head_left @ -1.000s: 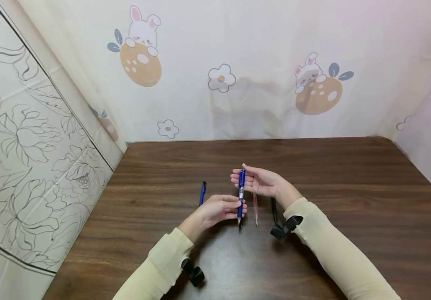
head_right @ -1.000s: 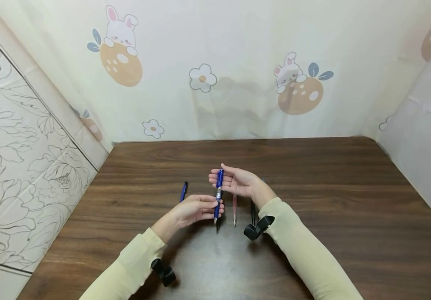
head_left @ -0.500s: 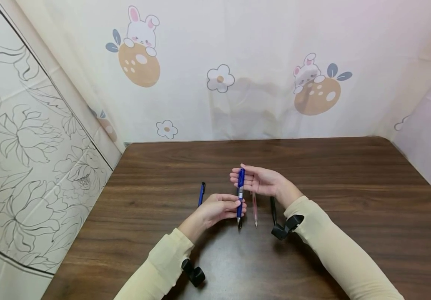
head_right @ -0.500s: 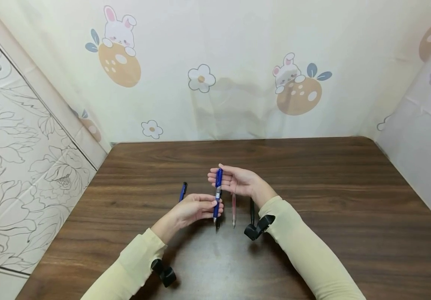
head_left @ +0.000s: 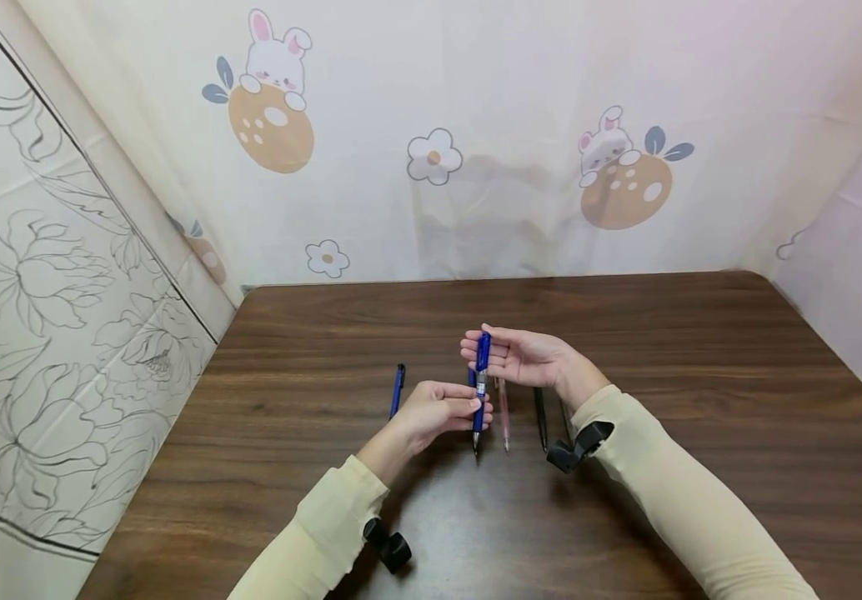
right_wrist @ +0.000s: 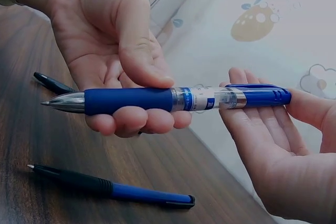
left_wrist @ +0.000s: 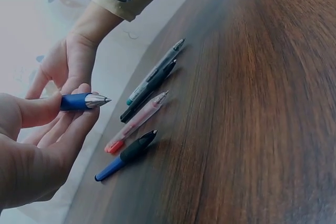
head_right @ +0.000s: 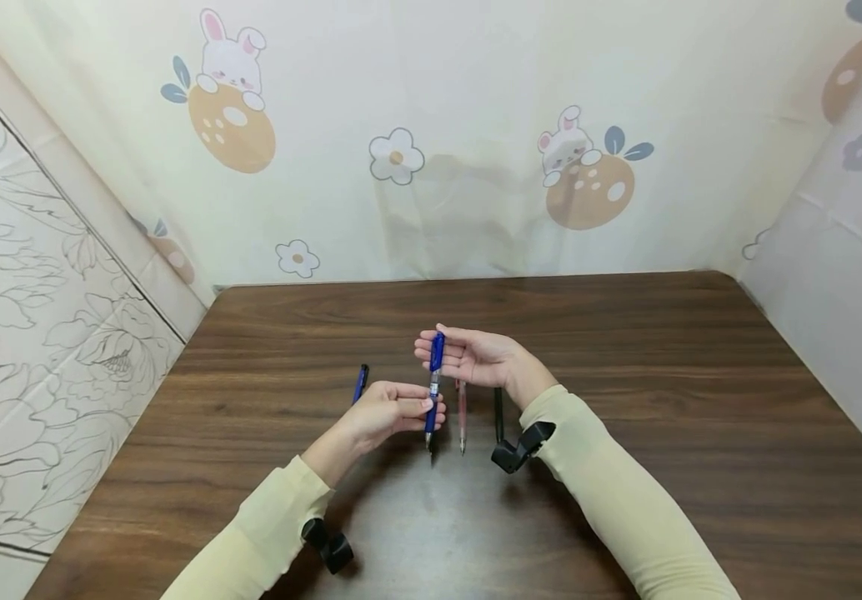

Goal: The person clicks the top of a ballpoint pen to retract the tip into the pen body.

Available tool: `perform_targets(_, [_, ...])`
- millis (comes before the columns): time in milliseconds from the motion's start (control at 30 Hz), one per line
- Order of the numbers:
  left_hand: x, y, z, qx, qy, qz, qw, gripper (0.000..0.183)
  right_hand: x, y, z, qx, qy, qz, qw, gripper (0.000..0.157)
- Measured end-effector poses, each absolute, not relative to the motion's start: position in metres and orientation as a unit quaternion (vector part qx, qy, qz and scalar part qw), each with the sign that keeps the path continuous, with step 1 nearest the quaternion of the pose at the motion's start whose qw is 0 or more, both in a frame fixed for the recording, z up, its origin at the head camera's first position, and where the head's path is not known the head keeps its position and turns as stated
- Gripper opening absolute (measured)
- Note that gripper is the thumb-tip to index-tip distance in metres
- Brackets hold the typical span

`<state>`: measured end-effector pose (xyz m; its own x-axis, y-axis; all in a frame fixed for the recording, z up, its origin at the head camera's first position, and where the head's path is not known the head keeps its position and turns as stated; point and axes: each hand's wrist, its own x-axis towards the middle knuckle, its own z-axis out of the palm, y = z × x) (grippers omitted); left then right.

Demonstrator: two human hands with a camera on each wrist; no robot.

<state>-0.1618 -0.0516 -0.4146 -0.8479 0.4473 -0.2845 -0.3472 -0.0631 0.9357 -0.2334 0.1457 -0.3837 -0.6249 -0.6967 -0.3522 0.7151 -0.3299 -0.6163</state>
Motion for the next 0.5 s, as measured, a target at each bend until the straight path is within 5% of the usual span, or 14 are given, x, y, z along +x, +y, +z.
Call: perform_targets(500, [-0.1597, -0.0548, -0.4106, 0.043, 0.617, 0.729, 0.292, 0.031, -0.2307, 0.1435, -0.3789, 0.021, 0.386, -0.813, 0.437, 0.030])
